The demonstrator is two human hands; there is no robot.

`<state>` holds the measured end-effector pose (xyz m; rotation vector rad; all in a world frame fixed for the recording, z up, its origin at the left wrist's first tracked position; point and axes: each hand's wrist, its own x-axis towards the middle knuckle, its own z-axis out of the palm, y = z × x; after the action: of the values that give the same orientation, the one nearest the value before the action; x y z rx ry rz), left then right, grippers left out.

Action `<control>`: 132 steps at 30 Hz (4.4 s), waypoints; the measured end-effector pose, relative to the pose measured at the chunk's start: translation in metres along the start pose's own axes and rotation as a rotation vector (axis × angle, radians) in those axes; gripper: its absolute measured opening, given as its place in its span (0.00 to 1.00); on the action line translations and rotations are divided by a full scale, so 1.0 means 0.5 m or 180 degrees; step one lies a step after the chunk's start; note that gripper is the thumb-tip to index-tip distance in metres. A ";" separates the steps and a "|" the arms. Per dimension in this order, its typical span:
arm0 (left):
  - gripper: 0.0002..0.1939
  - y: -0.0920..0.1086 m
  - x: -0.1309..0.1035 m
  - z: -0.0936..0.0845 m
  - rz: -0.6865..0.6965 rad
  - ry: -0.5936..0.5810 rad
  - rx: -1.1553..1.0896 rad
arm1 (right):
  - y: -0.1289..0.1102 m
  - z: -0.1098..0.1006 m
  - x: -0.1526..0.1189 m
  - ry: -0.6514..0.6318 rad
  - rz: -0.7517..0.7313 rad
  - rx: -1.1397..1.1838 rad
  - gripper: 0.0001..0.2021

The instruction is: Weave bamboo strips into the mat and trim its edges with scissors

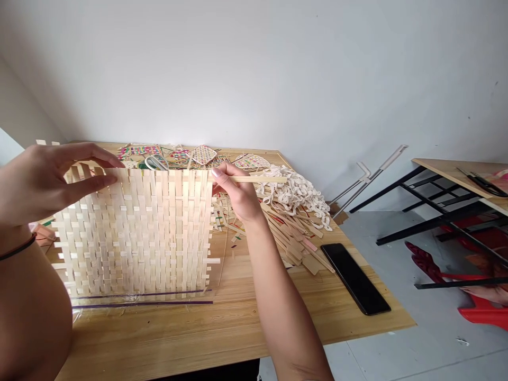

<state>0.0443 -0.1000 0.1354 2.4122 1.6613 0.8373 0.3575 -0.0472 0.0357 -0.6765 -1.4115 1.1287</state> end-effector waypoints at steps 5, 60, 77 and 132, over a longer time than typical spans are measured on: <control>0.21 0.001 0.000 -0.002 0.0131 -0.0018 0.0214 | 0.003 -0.001 0.000 -0.0018 -0.0034 0.0040 0.21; 0.16 0.002 0.005 0.009 0.0064 0.0078 0.0148 | 0.006 0.008 0.002 -0.0038 0.0011 0.0042 0.24; 0.21 0.008 0.008 0.009 0.0053 0.0066 0.0108 | 0.000 0.013 0.002 -0.0018 0.0062 -0.0022 0.27; 0.18 0.007 0.009 0.008 0.0291 0.0027 0.0070 | 0.010 0.016 0.001 0.0095 0.0144 -0.0119 0.26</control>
<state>0.0502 -0.0965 0.1348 2.5197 1.5819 0.8473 0.3489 -0.0469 0.0323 -0.7522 -1.4011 1.1255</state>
